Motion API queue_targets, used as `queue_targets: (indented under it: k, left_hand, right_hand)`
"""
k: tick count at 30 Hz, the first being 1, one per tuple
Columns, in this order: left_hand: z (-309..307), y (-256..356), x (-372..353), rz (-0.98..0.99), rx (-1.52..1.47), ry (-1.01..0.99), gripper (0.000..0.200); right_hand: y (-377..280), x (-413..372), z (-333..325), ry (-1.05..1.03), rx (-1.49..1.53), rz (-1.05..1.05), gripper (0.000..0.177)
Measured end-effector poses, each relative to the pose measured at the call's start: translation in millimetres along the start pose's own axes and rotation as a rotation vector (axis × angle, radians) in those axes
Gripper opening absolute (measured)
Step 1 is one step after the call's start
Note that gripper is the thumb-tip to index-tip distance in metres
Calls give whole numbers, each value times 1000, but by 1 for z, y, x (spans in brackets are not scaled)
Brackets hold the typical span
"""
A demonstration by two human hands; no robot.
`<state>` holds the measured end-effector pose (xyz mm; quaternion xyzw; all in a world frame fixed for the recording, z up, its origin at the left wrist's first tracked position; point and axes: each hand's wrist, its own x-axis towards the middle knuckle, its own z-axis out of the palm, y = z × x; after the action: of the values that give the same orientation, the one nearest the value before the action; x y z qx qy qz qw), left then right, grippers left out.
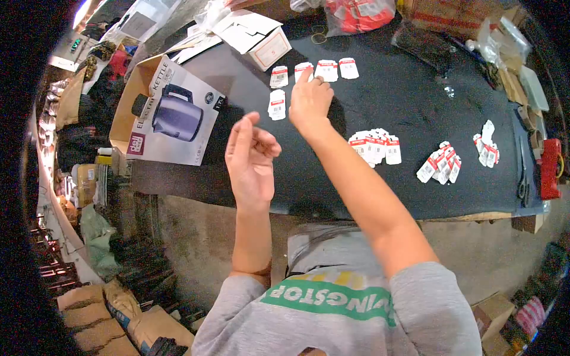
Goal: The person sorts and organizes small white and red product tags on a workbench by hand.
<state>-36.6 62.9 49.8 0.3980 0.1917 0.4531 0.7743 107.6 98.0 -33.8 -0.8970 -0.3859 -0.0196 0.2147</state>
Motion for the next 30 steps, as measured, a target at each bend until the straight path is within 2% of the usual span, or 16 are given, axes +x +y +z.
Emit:
queue_targets:
  k: [6, 8, 9, 11, 13, 15, 16, 19, 21, 23, 24, 25, 26, 27, 29, 30]
  left_hand:
    - [-43, -17, -16, -156, 95, 212, 20]
    - [-53, -24, -16, -147, 127, 224, 22]
    - [-56, -27, -16, -144, 163, 232, 23]
    - [-56, -33, -13, -131, 149, 203, 28]
    - [-54, -40, -9, -115, 129, 174, 34]
    - [-54, -44, -7, -174, 149, 128, 46]
    - [-52, -46, -5, -262, 54, 110, 49]
    - [-45, -50, -3, -558, -430, -125, 50]
    - [-40, -65, -5, -605, -370, -60, 44]
    - [-21, -69, -10, -644, -356, -106, 41]
    - [-26, -75, -12, -635, -326, -191, 41]
    - [-10, -69, -15, -637, -236, -159, 44]
    - [-4, -64, -18, -643, -177, -147, 44]
    - [-4, -61, -20, -640, -116, -130, 44]
    - [-9, -63, -22, -586, -61, -144, 44]
    - [-10, -59, -23, -589, -29, -124, 47]
  right_hand:
    - [-14, 3, 4, -19, -14, 55, 75]
    - [-16, 0, -1, -17, 111, 72, 63]
    - [-16, -1, -4, -13, 110, 67, 63]
    - [-12, -4, -3, -48, 375, 22, 64]
    - [1, -5, 6, 31, 455, -20, 67]
    - [19, -5, 11, 220, 656, -189, 81]
    - [18, -16, -25, -59, 867, -87, 81]
    - [26, -50, -50, -305, 1101, -123, 76]
    - [30, -71, -66, -314, 1009, -208, 74]
    - [48, -79, -65, -29, 857, -453, 75]
    - [61, -83, -82, -123, 929, -395, 75]
    - [70, -85, -100, -216, 1008, -336, 75]
    - [89, -79, -108, -128, 847, -410, 68]
    - [116, -67, -106, 22, 727, -493, 51]
    - [167, -45, -126, 120, 564, -315, 28]
    - [196, -30, -134, 264, 444, -264, 21]
